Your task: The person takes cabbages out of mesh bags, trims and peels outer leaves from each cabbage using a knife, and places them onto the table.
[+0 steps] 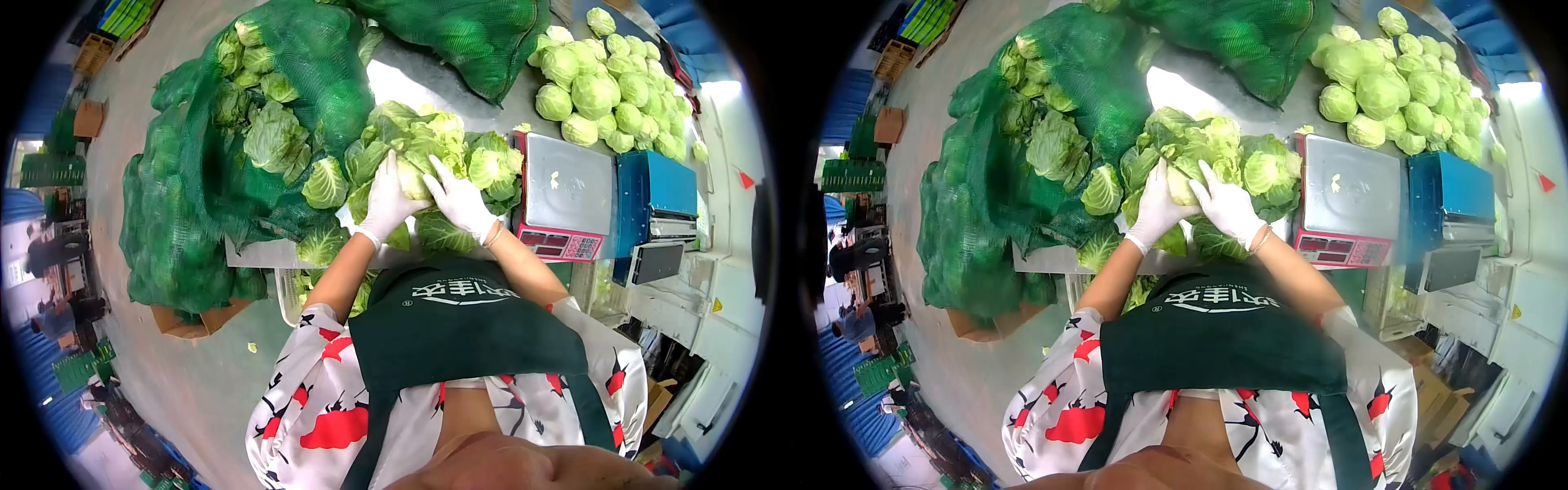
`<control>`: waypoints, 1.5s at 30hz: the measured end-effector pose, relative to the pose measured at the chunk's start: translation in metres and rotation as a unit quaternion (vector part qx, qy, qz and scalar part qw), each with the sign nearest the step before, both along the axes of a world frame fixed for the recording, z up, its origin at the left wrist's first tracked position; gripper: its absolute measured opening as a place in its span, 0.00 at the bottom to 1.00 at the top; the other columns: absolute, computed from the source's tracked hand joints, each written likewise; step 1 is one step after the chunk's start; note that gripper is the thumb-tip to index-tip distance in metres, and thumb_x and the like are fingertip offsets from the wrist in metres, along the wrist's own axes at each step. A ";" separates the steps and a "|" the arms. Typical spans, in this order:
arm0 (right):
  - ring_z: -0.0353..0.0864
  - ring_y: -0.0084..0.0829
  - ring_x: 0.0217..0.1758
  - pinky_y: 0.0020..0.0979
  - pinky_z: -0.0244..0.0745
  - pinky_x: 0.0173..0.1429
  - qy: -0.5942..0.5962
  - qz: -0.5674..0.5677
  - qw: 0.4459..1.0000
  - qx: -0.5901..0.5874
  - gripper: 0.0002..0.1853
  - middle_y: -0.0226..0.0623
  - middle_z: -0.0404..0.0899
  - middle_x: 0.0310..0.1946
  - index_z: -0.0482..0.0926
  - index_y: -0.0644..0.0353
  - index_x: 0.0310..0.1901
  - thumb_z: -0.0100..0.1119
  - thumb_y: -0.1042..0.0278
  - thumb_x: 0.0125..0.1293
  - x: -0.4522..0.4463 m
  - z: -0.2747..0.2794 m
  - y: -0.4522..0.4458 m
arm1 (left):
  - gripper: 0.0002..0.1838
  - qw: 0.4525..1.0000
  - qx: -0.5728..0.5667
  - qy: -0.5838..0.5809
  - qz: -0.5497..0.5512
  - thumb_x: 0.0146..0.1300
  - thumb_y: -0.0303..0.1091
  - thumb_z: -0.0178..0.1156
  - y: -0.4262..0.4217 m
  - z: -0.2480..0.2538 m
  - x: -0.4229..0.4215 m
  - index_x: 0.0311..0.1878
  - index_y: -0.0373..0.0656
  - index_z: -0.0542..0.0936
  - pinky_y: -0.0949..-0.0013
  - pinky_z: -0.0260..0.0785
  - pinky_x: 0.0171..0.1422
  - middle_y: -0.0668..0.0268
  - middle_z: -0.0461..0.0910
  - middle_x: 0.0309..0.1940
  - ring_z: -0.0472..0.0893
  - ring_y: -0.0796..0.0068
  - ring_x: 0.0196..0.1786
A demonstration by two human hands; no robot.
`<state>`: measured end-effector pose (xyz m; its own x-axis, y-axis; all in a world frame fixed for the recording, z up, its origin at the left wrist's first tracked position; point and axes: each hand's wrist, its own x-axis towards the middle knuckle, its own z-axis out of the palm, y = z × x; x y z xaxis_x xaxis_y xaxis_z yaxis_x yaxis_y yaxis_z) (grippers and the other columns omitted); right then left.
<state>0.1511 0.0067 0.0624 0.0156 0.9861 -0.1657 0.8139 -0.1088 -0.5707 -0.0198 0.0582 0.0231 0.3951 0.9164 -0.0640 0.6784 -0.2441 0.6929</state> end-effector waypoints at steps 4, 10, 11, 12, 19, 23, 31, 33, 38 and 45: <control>0.84 0.51 0.26 0.48 0.78 0.34 -0.084 0.047 0.995 -0.003 0.33 0.50 0.83 0.24 0.65 0.61 0.73 0.45 0.44 0.77 -0.008 0.002 0.009 | 0.63 0.999 0.027 0.036 0.016 0.37 0.47 0.83 -0.001 -0.007 0.008 0.72 0.27 0.59 0.56 0.66 0.72 0.45 0.70 0.63 0.71 0.47 0.66; 0.81 0.46 0.21 0.45 0.76 0.26 -0.190 0.031 0.977 0.088 0.27 0.46 0.83 0.24 0.70 0.57 0.71 0.45 0.50 0.78 -0.007 -0.016 0.016 | 0.59 0.994 0.042 0.101 0.018 0.38 0.49 0.83 -0.007 0.000 0.018 0.70 0.30 0.63 0.57 0.67 0.70 0.48 0.71 0.63 0.71 0.50 0.65; 0.81 0.46 0.21 0.45 0.75 0.25 -0.206 -0.017 0.973 0.101 0.24 0.45 0.83 0.23 0.75 0.56 0.66 0.46 0.50 0.78 0.002 -0.023 0.025 | 0.59 0.993 0.045 0.110 0.016 0.38 0.50 0.83 -0.011 0.004 0.018 0.69 0.30 0.63 0.57 0.67 0.70 0.49 0.71 0.63 0.71 0.51 0.66; 0.83 0.46 0.23 0.46 0.77 0.27 -0.189 -0.025 0.978 0.083 0.23 0.45 0.83 0.23 0.77 0.55 0.64 0.45 0.50 0.79 0.016 -0.025 0.035 | 0.60 0.995 0.051 0.089 0.021 0.39 0.50 0.83 -0.017 0.002 0.016 0.71 0.31 0.61 0.56 0.67 0.71 0.49 0.70 0.64 0.69 0.50 0.68; 0.85 0.50 0.26 0.48 0.80 0.35 -0.121 -0.010 0.991 0.062 0.22 0.49 0.84 0.24 0.82 0.47 0.60 0.45 0.47 0.78 0.031 -0.035 0.044 | 0.57 0.970 -0.131 -0.148 0.138 0.46 0.50 0.82 -0.016 -0.051 -0.018 0.73 0.32 0.59 0.56 0.68 0.71 0.43 0.70 0.65 0.74 0.48 0.67; 0.84 0.51 0.26 0.48 0.80 0.35 -0.093 -0.025 0.991 0.090 0.22 0.49 0.83 0.23 0.83 0.48 0.59 0.45 0.46 0.78 0.038 -0.041 0.044 | 0.47 0.865 -0.319 -0.370 0.114 0.56 0.39 0.77 -0.004 -0.034 -0.051 0.73 0.35 0.61 0.57 0.78 0.62 0.48 0.76 0.62 0.80 0.58 0.62; 0.84 0.56 0.50 0.45 0.78 0.54 0.043 -0.073 0.996 0.038 0.25 0.55 0.85 0.44 0.77 0.55 0.65 0.49 0.47 0.77 0.068 -0.030 0.031 | 0.48 0.622 -0.445 -0.634 0.115 0.63 0.68 0.58 -0.028 0.020 -0.097 0.77 0.45 0.61 0.42 0.76 0.63 0.52 0.67 0.73 0.71 0.49 0.72; 0.87 0.50 0.43 0.41 0.80 0.49 0.131 -0.096 0.985 0.057 0.25 0.52 0.86 0.39 0.75 0.55 0.67 0.50 0.48 0.78 0.049 -0.012 0.026 | 0.50 0.620 -0.450 -0.633 0.114 0.63 0.72 0.56 -0.026 0.025 -0.092 0.78 0.46 0.61 0.45 0.77 0.61 0.52 0.68 0.72 0.72 0.49 0.72; 0.71 0.16 0.18 0.22 0.70 0.27 0.365 -0.090 0.922 -0.097 0.26 0.27 0.75 0.20 0.72 0.51 0.71 0.50 0.47 0.79 0.001 0.046 0.006 | 0.51 0.668 -0.456 -0.583 0.079 0.65 0.76 0.48 -0.024 0.046 -0.065 0.78 0.43 0.59 0.49 0.78 0.60 0.51 0.70 0.71 0.74 0.49 0.70; 0.66 0.14 0.16 0.19 0.61 0.21 0.482 -0.158 0.851 -0.134 0.27 0.22 0.72 0.19 0.75 0.60 0.67 0.59 0.50 0.76 0.003 0.061 -0.003 | 0.57 0.623 -0.475 -0.620 0.049 0.64 0.83 0.33 -0.026 0.067 -0.034 0.79 0.40 0.55 0.35 0.66 0.71 0.50 0.65 0.75 0.67 0.48 0.75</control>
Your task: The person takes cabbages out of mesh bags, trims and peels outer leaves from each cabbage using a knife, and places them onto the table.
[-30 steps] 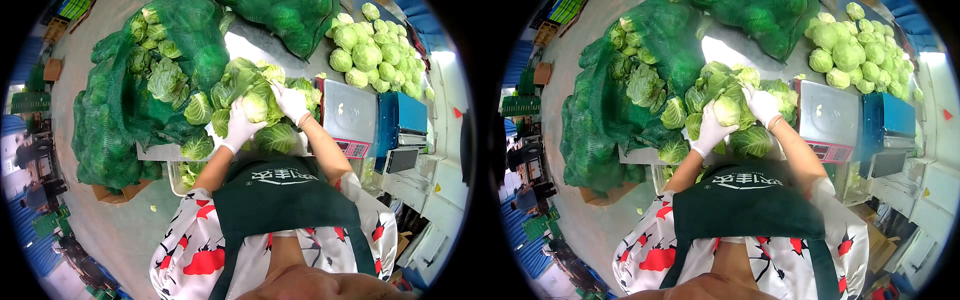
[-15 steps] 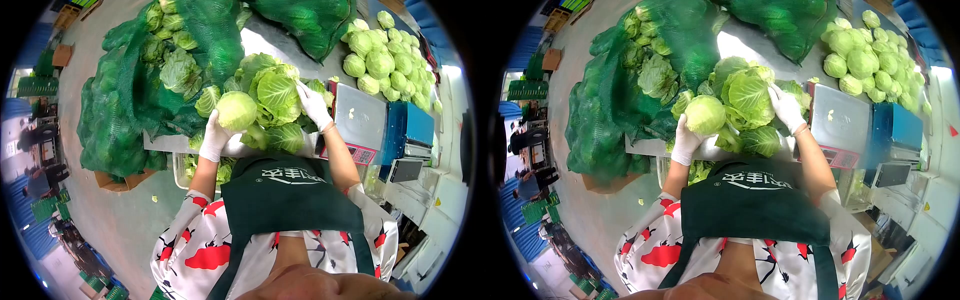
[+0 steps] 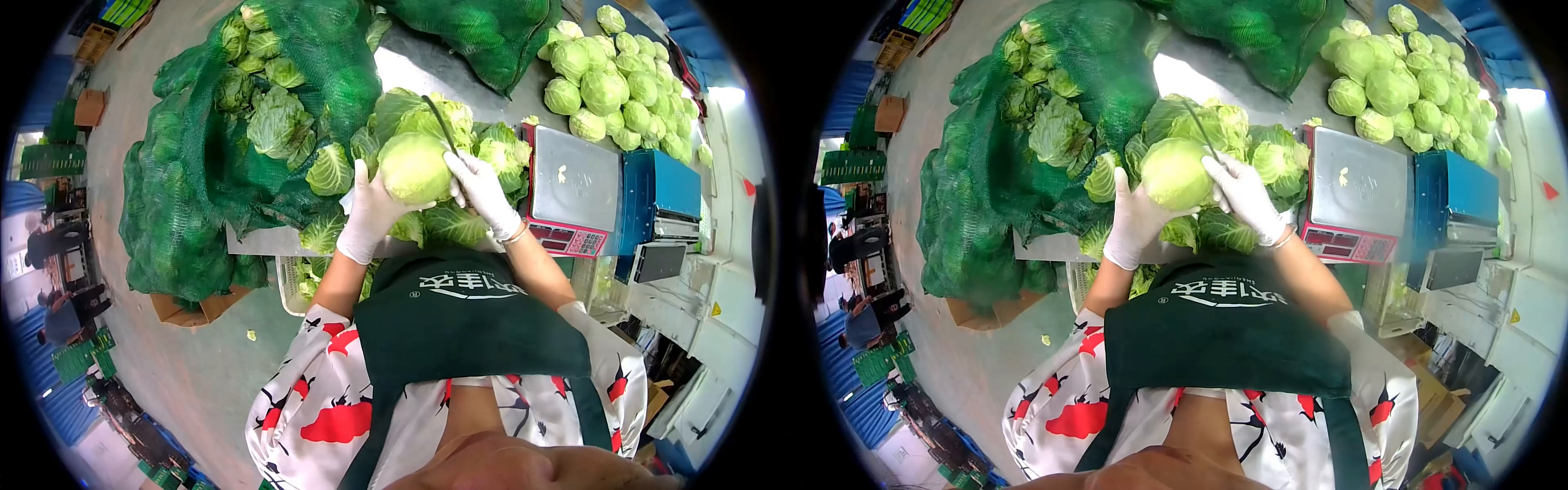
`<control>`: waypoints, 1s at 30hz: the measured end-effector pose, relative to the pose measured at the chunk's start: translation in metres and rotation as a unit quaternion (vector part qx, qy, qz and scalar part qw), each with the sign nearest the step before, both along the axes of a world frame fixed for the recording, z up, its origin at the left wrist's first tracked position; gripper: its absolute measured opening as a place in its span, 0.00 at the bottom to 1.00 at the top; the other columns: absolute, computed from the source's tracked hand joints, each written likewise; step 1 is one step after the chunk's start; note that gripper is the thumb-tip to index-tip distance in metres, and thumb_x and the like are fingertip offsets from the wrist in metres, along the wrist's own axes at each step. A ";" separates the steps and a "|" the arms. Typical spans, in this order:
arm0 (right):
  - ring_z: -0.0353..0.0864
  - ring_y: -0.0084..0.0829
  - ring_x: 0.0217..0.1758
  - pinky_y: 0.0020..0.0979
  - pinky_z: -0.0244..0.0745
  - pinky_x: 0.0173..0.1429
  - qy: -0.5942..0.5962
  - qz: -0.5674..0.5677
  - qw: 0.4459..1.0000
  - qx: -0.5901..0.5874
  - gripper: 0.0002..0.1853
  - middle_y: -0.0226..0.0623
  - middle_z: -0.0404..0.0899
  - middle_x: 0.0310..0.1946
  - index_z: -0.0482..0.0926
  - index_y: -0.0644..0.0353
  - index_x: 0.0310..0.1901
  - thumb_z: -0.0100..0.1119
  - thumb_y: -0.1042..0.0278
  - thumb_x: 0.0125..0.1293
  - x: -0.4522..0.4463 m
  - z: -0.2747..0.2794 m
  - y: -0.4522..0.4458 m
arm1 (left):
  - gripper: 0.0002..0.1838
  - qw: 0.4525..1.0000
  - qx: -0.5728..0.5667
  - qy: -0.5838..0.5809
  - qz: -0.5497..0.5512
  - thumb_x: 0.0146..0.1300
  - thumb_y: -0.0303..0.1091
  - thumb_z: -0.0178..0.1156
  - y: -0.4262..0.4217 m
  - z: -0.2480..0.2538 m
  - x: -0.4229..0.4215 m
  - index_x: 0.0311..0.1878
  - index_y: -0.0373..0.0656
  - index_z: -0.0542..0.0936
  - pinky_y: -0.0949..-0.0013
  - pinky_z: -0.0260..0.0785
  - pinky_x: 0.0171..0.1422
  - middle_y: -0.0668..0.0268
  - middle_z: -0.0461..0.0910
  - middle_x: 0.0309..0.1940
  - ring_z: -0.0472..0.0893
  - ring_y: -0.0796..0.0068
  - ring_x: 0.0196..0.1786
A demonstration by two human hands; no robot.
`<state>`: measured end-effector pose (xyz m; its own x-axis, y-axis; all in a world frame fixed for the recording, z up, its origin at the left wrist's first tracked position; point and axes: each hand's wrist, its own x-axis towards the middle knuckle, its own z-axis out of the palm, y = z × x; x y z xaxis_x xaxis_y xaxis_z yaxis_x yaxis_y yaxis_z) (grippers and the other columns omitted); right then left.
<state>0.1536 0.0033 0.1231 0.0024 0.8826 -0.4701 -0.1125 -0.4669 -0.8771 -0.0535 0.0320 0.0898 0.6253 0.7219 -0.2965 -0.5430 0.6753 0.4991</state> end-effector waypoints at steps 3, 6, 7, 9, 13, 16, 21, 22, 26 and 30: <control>0.66 0.13 0.16 0.19 0.60 0.21 0.035 -0.020 0.998 -0.044 0.25 0.22 0.71 0.19 0.76 0.58 0.66 0.59 0.52 0.75 0.012 -0.009 0.001 | 0.58 0.999 -0.003 -0.028 -0.019 0.63 0.84 0.31 -0.001 0.008 0.002 0.80 0.42 0.53 0.28 0.60 0.72 0.50 0.63 0.76 0.63 0.47 0.78; 0.63 0.13 0.17 0.19 0.59 0.24 -0.011 -0.008 1.000 0.010 0.26 0.21 0.69 0.18 0.76 0.55 0.68 0.63 0.56 0.72 0.013 -0.005 -0.002 | 0.56 0.999 -0.028 0.014 -0.027 0.63 0.84 0.29 -0.001 0.007 0.002 0.81 0.47 0.52 0.26 0.64 0.67 0.50 0.63 0.76 0.67 0.40 0.74; 0.62 0.13 0.18 0.19 0.59 0.25 -0.064 0.016 0.996 0.068 0.27 0.20 0.68 0.18 0.76 0.54 0.68 0.65 0.57 0.71 0.011 -0.001 -0.006 | 0.55 0.997 -0.034 0.014 -0.064 0.64 0.84 0.29 0.001 0.006 0.001 0.81 0.49 0.52 0.28 0.67 0.66 0.49 0.63 0.75 0.69 0.37 0.72; 0.60 0.13 0.22 0.20 0.61 0.30 -0.229 0.082 0.955 0.169 0.31 0.19 0.67 0.20 0.77 0.48 0.69 0.73 0.61 0.63 0.008 0.019 -0.015 | 0.54 0.989 -0.047 0.012 -0.137 0.64 0.83 0.29 0.002 0.002 -0.002 0.81 0.51 0.51 0.32 0.73 0.63 0.49 0.64 0.75 0.72 0.33 0.68; 0.71 0.14 0.25 0.21 0.71 0.33 -0.270 0.085 0.915 0.289 0.28 0.22 0.76 0.25 0.79 0.51 0.66 0.72 0.63 0.64 0.004 0.024 -0.016 | 0.50 0.981 -0.058 -0.144 -0.119 0.67 0.78 0.40 -0.005 -0.023 -0.010 0.80 0.51 0.54 0.44 0.81 0.59 0.51 0.66 0.73 0.75 0.37 0.66; 0.73 0.14 0.25 0.19 0.71 0.32 -0.107 0.046 0.979 0.169 0.23 0.23 0.78 0.25 0.80 0.55 0.65 0.67 0.63 0.69 0.011 0.017 -0.011 | 0.47 0.999 0.027 -0.014 -0.013 0.67 0.71 0.53 -0.009 -0.029 -0.004 0.79 0.50 0.57 0.47 0.79 0.63 0.54 0.68 0.73 0.75 0.48 0.69; 0.71 0.12 0.20 0.17 0.66 0.26 -0.091 -0.018 0.995 0.049 0.23 0.24 0.77 0.23 0.75 0.59 0.68 0.59 0.59 0.76 0.016 -0.014 -0.010 | 0.48 0.957 0.182 0.202 0.106 0.51 0.32 0.79 0.005 -0.035 0.008 0.73 0.37 0.62 0.56 0.70 0.72 0.52 0.72 0.63 0.75 0.54 0.66; 0.71 0.12 0.19 0.17 0.66 0.25 -0.093 -0.021 0.995 0.029 0.24 0.23 0.77 0.23 0.74 0.59 0.69 0.57 0.59 0.77 0.015 -0.018 -0.012 | 0.51 0.912 0.252 0.305 0.112 0.48 0.35 0.81 0.008 -0.042 0.010 0.73 0.36 0.62 0.56 0.69 0.72 0.52 0.71 0.63 0.74 0.54 0.66; 0.80 0.29 0.20 0.30 0.78 0.32 -0.246 0.066 0.964 0.077 0.29 0.39 0.82 0.22 0.68 0.58 0.72 0.50 0.49 0.79 0.009 -0.037 -0.017 | 0.62 0.706 0.413 0.566 0.101 0.35 0.47 0.86 0.009 -0.061 0.026 0.72 0.34 0.61 0.55 0.66 0.72 0.47 0.67 0.61 0.69 0.49 0.66; 0.84 0.47 0.26 0.44 0.78 0.34 -0.486 0.137 0.848 0.159 0.31 0.49 0.81 0.22 0.63 0.56 0.75 0.49 0.48 0.78 -0.005 -0.061 -0.017 | 0.60 0.682 0.397 0.609 0.082 0.36 0.47 0.84 0.009 -0.075 0.046 0.70 0.31 0.61 0.54 0.68 0.70 0.44 0.67 0.61 0.70 0.45 0.66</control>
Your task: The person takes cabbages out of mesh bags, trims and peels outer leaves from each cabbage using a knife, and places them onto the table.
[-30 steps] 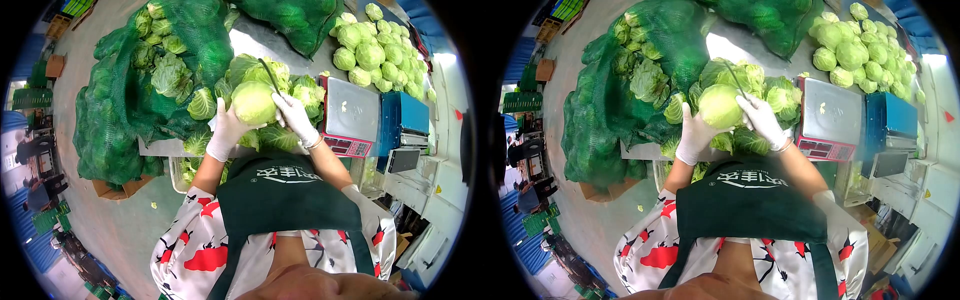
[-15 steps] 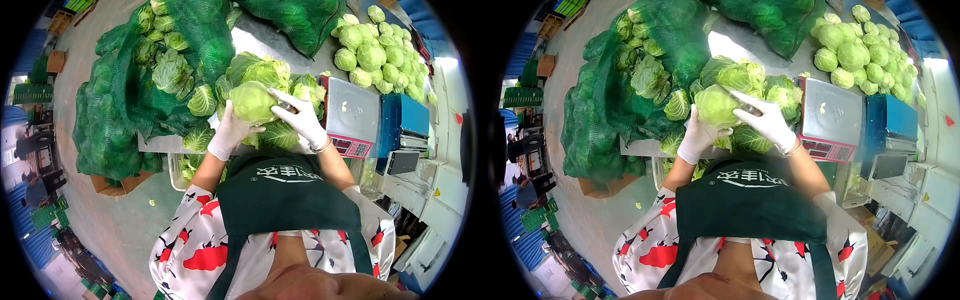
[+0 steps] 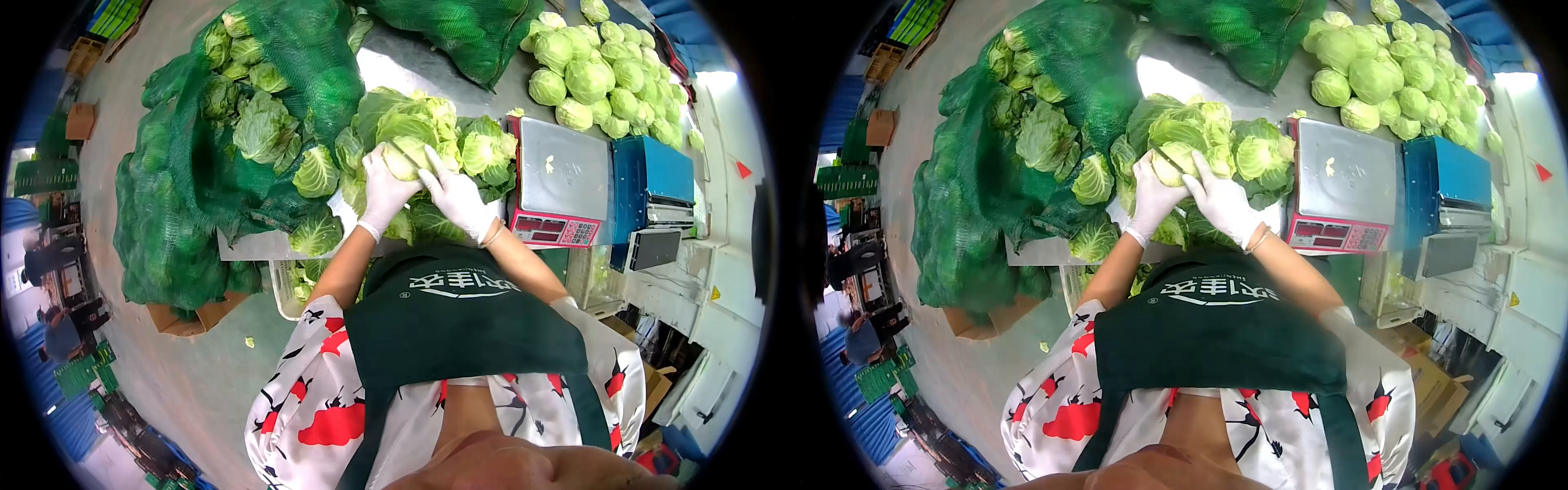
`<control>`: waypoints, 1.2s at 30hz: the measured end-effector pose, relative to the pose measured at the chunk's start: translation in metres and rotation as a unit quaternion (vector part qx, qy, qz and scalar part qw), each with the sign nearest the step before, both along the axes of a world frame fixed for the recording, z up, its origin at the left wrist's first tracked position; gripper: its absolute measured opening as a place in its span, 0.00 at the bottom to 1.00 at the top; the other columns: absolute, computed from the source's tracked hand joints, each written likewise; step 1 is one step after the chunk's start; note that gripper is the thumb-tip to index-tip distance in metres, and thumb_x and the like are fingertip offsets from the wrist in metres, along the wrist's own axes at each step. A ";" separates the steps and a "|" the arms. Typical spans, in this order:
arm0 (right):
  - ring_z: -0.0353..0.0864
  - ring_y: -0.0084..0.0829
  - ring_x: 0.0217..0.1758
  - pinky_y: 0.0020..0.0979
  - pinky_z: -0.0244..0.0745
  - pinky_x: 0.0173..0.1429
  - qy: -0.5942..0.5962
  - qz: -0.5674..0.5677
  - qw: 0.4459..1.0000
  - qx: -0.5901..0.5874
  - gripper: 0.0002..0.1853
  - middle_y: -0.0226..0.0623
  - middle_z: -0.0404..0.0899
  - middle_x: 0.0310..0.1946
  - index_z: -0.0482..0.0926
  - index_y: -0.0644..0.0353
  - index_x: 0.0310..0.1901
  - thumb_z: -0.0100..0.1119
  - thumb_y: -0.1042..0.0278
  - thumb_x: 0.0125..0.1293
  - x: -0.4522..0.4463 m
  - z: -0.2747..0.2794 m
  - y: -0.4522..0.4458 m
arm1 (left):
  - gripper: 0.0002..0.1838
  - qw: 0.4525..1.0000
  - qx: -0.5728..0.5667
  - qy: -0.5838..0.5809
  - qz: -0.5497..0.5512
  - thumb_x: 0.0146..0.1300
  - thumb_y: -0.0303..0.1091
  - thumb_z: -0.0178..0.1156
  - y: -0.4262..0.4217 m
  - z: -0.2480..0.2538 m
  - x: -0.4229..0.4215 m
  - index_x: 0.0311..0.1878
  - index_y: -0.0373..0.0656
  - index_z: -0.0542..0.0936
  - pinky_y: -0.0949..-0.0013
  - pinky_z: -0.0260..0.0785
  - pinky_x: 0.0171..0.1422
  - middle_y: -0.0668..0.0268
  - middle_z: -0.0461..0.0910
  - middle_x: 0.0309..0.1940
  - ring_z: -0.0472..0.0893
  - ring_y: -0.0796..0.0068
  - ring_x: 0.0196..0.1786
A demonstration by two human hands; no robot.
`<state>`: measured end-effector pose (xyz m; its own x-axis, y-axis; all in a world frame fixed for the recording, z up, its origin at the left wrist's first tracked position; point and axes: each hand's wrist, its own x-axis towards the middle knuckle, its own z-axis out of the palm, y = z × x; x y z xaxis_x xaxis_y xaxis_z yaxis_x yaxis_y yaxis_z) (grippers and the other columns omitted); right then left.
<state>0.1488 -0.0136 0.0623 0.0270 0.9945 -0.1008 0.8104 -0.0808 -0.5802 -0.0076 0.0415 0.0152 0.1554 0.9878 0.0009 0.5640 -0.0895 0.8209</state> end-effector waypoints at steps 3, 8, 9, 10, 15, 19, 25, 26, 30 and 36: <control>0.83 0.54 0.27 0.49 0.78 0.35 -0.035 0.009 0.999 -0.040 0.34 0.54 0.82 0.23 0.59 0.60 0.76 0.48 0.47 0.78 -0.004 0.008 0.004 | 0.59 1.000 -0.010 0.007 -0.024 0.40 0.47 0.82 0.008 -0.006 0.001 0.70 0.28 0.60 0.53 0.68 0.70 0.42 0.68 0.62 0.71 0.44 0.66; 0.83 0.51 0.24 0.48 0.79 0.31 -0.076 0.019 0.997 -0.012 0.36 0.50 0.83 0.22 0.59 0.67 0.75 0.45 0.45 0.77 0.001 -0.003 0.014 | 0.59 0.990 -0.043 0.089 -0.105 0.42 0.51 0.80 0.014 0.011 0.000 0.72 0.31 0.58 0.51 0.69 0.68 0.44 0.69 0.64 0.71 0.44 0.67; 0.83 0.51 0.24 0.48 0.79 0.31 -0.083 0.016 0.996 -0.016 0.36 0.50 0.83 0.21 0.60 0.67 0.75 0.45 0.45 0.77 0.000 -0.003 0.016 | 0.59 0.990 -0.036 0.094 -0.099 0.42 0.51 0.80 0.012 0.006 0.002 0.72 0.31 0.58 0.51 0.69 0.68 0.45 0.69 0.64 0.71 0.44 0.66; 0.83 0.51 0.23 0.47 0.79 0.31 -0.091 0.012 0.996 -0.020 0.36 0.49 0.82 0.21 0.60 0.67 0.74 0.45 0.45 0.77 -0.001 -0.003 0.017 | 0.59 0.990 -0.029 0.098 -0.094 0.42 0.50 0.80 0.011 0.002 0.003 0.72 0.32 0.58 0.51 0.69 0.68 0.45 0.69 0.64 0.71 0.44 0.66; 0.83 0.49 0.23 0.47 0.79 0.32 -0.118 -0.024 0.993 -0.002 0.31 0.49 0.82 0.20 0.69 0.64 0.70 0.44 0.47 0.78 -0.009 0.002 0.013 | 0.59 0.991 -0.024 0.103 -0.080 0.41 0.48 0.81 0.011 0.005 0.006 0.72 0.32 0.58 0.52 0.69 0.69 0.45 0.69 0.65 0.71 0.44 0.65; 0.84 0.50 0.25 0.47 0.79 0.32 -0.109 -0.093 0.990 0.006 0.26 0.49 0.83 0.22 0.77 0.58 0.64 0.43 0.48 0.79 0.012 -0.006 0.024 | 0.60 0.994 0.013 0.077 -0.078 0.38 0.43 0.83 0.003 0.006 0.004 0.72 0.33 0.59 0.52 0.68 0.70 0.45 0.68 0.66 0.71 0.44 0.65; 0.85 0.56 0.34 0.51 0.81 0.41 0.054 -0.103 0.979 0.168 0.22 0.53 0.86 0.34 0.82 0.58 0.55 0.46 0.49 0.79 0.055 -0.063 0.025 | 0.60 0.983 -0.063 -0.164 -0.046 0.37 0.38 0.86 -0.005 -0.005 -0.022 0.72 0.36 0.60 0.59 0.70 0.71 0.50 0.72 0.64 0.75 0.56 0.66; 0.84 0.47 0.28 0.45 0.79 0.36 0.110 -0.133 0.982 0.073 0.23 0.48 0.84 0.29 0.82 0.58 0.55 0.47 0.47 0.79 0.063 -0.049 0.024 | 0.59 0.965 -0.099 -0.238 -0.041 0.37 0.37 0.86 -0.005 -0.007 -0.032 0.72 0.35 0.60 0.60 0.70 0.71 0.52 0.72 0.64 0.75 0.58 0.66; 0.70 0.19 0.14 0.25 0.66 0.20 0.278 -0.245 0.921 -0.118 0.25 0.28 0.75 0.17 0.83 0.56 0.55 0.48 0.42 0.78 0.088 -0.025 0.022 | 0.48 0.852 -0.253 -0.456 -0.049 0.53 0.29 0.76 -0.009 0.030 -0.079 0.74 0.38 0.60 0.60 0.70 0.72 0.57 0.72 0.67 0.75 0.62 0.68; 0.72 0.14 0.19 0.19 0.66 0.20 0.422 -0.156 0.889 -0.084 0.40 0.26 0.79 0.24 0.62 0.59 0.76 0.67 0.51 0.70 0.031 0.031 0.021 | 0.51 0.647 -0.273 -0.707 -0.081 0.61 0.59 0.68 -0.018 0.055 -0.079 0.78 0.40 0.56 0.48 0.57 0.81 0.52 0.63 0.75 0.66 0.54 0.75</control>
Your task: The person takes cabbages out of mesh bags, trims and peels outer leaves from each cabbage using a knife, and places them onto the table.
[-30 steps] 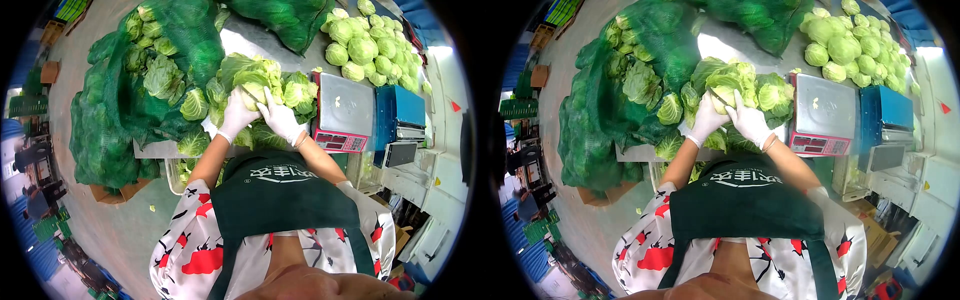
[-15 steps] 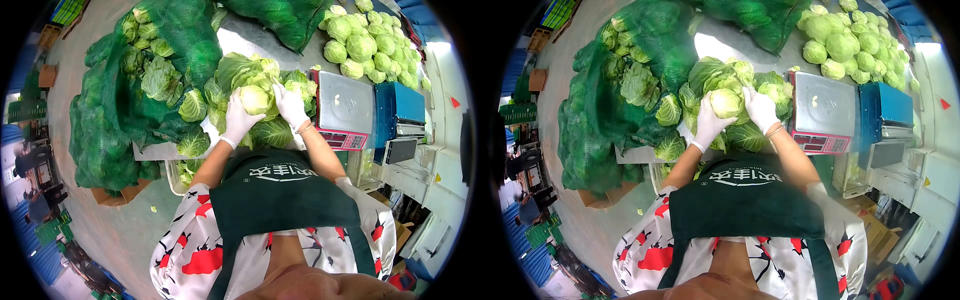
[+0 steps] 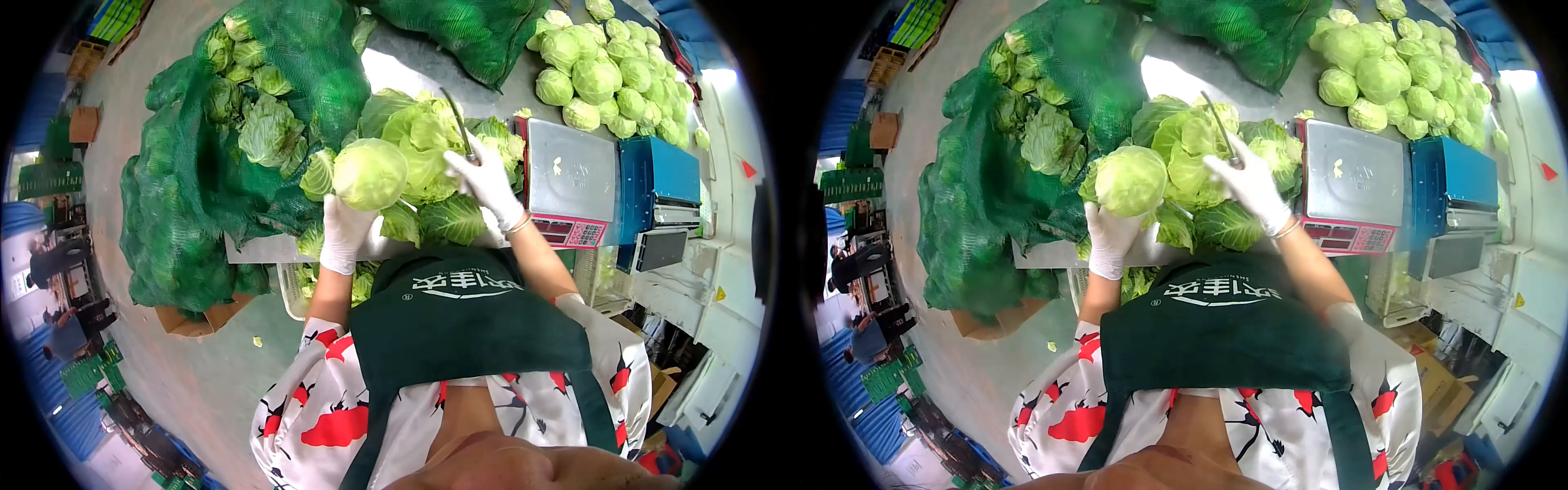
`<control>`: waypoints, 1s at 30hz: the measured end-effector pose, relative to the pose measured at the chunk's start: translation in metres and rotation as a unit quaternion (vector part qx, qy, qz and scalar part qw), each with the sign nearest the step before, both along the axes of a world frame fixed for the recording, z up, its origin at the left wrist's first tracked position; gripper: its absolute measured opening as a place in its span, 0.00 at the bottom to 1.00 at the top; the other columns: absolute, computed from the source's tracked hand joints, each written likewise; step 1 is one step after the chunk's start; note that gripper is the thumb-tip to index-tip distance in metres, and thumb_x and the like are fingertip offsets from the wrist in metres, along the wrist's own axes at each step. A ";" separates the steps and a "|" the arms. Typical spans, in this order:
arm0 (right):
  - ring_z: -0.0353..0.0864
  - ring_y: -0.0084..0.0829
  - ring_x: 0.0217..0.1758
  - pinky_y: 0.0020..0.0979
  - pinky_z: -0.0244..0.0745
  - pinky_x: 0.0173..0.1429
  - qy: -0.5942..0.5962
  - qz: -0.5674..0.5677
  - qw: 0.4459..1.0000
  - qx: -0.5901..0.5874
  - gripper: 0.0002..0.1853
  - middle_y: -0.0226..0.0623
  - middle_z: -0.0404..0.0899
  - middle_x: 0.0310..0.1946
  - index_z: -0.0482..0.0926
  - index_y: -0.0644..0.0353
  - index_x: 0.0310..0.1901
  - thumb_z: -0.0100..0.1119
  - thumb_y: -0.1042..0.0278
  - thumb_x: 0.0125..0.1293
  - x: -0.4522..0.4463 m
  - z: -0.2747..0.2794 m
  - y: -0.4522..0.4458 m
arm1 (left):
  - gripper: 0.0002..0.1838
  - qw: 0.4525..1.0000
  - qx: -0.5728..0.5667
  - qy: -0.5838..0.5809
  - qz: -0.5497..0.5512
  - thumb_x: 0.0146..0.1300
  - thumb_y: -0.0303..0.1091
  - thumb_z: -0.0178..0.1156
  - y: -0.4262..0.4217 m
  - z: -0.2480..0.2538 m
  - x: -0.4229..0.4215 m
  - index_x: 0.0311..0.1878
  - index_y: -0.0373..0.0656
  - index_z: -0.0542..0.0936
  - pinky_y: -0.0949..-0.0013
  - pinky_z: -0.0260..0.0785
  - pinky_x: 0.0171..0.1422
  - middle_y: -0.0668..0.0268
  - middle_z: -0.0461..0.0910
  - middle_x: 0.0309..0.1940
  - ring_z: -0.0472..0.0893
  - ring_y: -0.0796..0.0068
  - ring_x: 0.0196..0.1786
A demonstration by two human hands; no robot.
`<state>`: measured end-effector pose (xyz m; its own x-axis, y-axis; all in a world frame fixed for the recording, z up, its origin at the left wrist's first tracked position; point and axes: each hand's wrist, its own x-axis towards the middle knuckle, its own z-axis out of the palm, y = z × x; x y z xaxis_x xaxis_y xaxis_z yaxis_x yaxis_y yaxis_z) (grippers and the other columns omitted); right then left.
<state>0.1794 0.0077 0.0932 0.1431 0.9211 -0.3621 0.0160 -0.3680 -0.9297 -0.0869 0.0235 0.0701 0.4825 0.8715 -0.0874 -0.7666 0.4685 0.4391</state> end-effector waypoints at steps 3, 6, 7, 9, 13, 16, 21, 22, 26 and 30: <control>0.76 0.15 0.21 0.21 0.70 0.20 0.129 0.068 0.987 -0.072 0.39 0.31 0.82 0.32 0.64 0.60 0.75 0.66 0.49 0.69 -0.023 0.020 -0.004 | 0.56 0.995 -0.005 0.100 -0.004 0.58 0.66 0.66 0.002 0.010 0.012 0.79 0.42 0.55 0.48 0.55 0.81 0.54 0.59 0.77 0.63 0.54 0.77; 0.75 0.16 0.24 0.21 0.70 0.24 0.259 0.105 0.955 -0.101 0.37 0.31 0.81 0.39 0.68 0.58 0.73 0.67 0.50 0.68 -0.024 0.032 -0.010 | 0.57 0.983 0.089 0.160 -0.013 0.56 0.49 0.73 0.009 0.029 0.024 0.81 0.41 0.49 0.53 0.58 0.81 0.56 0.59 0.78 0.63 0.57 0.78; 0.74 0.16 0.24 0.20 0.70 0.25 0.254 0.124 0.957 -0.072 0.36 0.31 0.81 0.40 0.68 0.57 0.73 0.67 0.52 0.67 -0.017 0.031 -0.014 | 0.59 0.975 0.124 0.183 -0.024 0.54 0.44 0.74 0.011 0.032 0.024 0.82 0.42 0.47 0.54 0.59 0.80 0.56 0.59 0.78 0.62 0.58 0.78; 0.69 0.15 0.23 0.18 0.67 0.29 0.235 0.140 0.961 -0.034 0.37 0.31 0.83 0.47 0.67 0.56 0.75 0.69 0.61 0.64 -0.013 0.042 -0.017 | 0.67 0.962 0.158 0.220 -0.041 0.43 0.27 0.77 0.012 0.032 0.022 0.83 0.42 0.42 0.56 0.60 0.80 0.57 0.61 0.77 0.64 0.61 0.78; 0.69 0.13 0.24 0.18 0.66 0.28 0.227 0.128 0.965 0.004 0.41 0.34 0.78 0.62 0.66 0.55 0.75 0.71 0.70 0.60 -0.004 0.043 -0.018 | 0.69 0.940 0.163 0.280 -0.107 0.38 0.21 0.78 0.011 0.039 0.021 0.83 0.44 0.44 0.58 0.61 0.79 0.58 0.65 0.73 0.69 0.63 0.74; 0.69 0.13 0.26 0.18 0.67 0.30 0.250 0.139 0.958 0.016 0.42 0.34 0.76 0.64 0.65 0.54 0.76 0.71 0.71 0.59 -0.001 0.050 -0.020 | 0.70 0.930 0.187 0.301 -0.100 0.36 0.20 0.78 0.008 0.048 0.026 0.83 0.45 0.46 0.57 0.62 0.79 0.58 0.65 0.74 0.68 0.63 0.74; 0.73 0.13 0.36 0.17 0.70 0.37 0.258 0.157 0.953 0.008 0.43 0.33 0.74 0.67 0.64 0.55 0.77 0.70 0.73 0.58 0.004 0.066 -0.024 | 0.71 0.913 0.229 0.328 -0.078 0.33 0.18 0.79 0.001 0.055 0.031 0.83 0.44 0.47 0.58 0.61 0.79 0.58 0.64 0.74 0.68 0.63 0.74; 0.74 0.13 0.38 0.17 0.70 0.38 0.256 0.160 0.953 0.002 0.43 0.33 0.73 0.68 0.64 0.56 0.77 0.70 0.73 0.58 0.004 0.068 -0.024 | 0.71 0.908 0.239 0.335 -0.075 0.33 0.19 0.79 0.000 0.055 0.031 0.83 0.44 0.47 0.58 0.61 0.79 0.57 0.64 0.74 0.68 0.63 0.74; 0.73 0.26 0.67 0.29 0.67 0.71 0.221 0.176 0.953 0.110 0.43 0.38 0.72 0.70 0.66 0.60 0.75 0.73 0.73 0.56 0.003 0.056 -0.024 | 0.71 0.908 0.235 0.331 -0.101 0.33 0.18 0.78 -0.001 0.067 0.027 0.83 0.44 0.47 0.59 0.61 0.78 0.57 0.64 0.74 0.68 0.64 0.74; 0.66 0.27 0.74 0.32 0.54 0.80 0.158 0.192 0.960 0.131 0.42 0.38 0.71 0.71 0.67 0.62 0.74 0.74 0.71 0.57 0.006 0.060 -0.026 | 0.62 0.945 0.122 0.276 -0.124 0.40 0.20 0.75 0.004 0.058 0.027 0.81 0.42 0.52 0.60 0.62 0.77 0.57 0.66 0.72 0.69 0.64 0.73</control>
<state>0.1858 -0.0182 0.1528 -0.3043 0.9492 -0.0799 -0.1948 -0.1441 -0.9702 -0.0596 0.0274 0.1285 0.6137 0.7647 -0.1963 -0.2697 0.4367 0.8582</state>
